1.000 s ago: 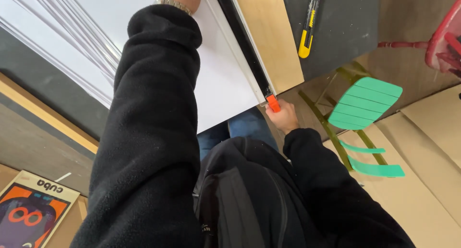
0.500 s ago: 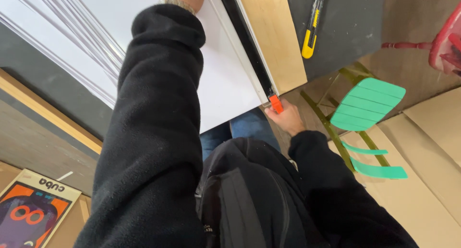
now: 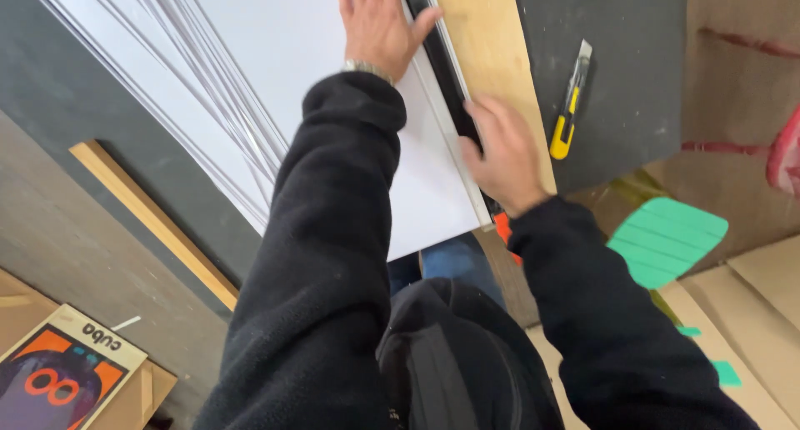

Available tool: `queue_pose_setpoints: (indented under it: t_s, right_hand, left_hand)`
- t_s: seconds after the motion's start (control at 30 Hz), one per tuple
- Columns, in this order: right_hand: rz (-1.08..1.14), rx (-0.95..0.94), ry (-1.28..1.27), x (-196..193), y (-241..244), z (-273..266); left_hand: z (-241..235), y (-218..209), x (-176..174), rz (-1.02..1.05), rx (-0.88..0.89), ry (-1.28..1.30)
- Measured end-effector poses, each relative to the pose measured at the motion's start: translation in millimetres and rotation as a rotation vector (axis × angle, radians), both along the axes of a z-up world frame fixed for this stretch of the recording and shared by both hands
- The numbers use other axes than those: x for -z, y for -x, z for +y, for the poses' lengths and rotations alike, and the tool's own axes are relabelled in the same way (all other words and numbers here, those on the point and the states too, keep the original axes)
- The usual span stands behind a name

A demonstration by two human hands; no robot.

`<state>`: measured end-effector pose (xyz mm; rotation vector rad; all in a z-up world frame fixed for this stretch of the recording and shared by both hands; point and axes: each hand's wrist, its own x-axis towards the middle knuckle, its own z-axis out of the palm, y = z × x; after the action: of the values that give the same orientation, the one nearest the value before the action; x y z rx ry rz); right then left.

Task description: Cutting thin strips of white mat board using a utility knife and a straight edge.

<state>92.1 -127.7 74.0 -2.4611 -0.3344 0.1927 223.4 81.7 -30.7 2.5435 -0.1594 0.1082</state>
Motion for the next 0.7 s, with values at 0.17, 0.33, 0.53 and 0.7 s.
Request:
queue_pose_setpoints:
  t_s: [0.17, 0.33, 0.53, 0.7]
  right_hand:
    - [-0.102, -0.091, 0.080, 38.7, -29.3, 28.5]
    - [-0.116, -0.094, 0.128, 43.5, -19.1, 29.0]
    - [-0.128, -0.075, 0.146, 56.5, -20.2, 27.5]
    - [-0.171, -0.077, 0.153, 65.6, -26.2, 26.6]
  left_hand:
    - [-3.4, 1.9, 3.3, 0.080, -0.014, 0.003]
    - [-5.8, 14.5, 7.9, 0.169, -0.038, -0.051]
    - [6.2, -12.0, 3.3, 0.121, -0.034, 0.013]
    - [26.7, -78.4, -7.0, 0.163, -0.048, -0.113]
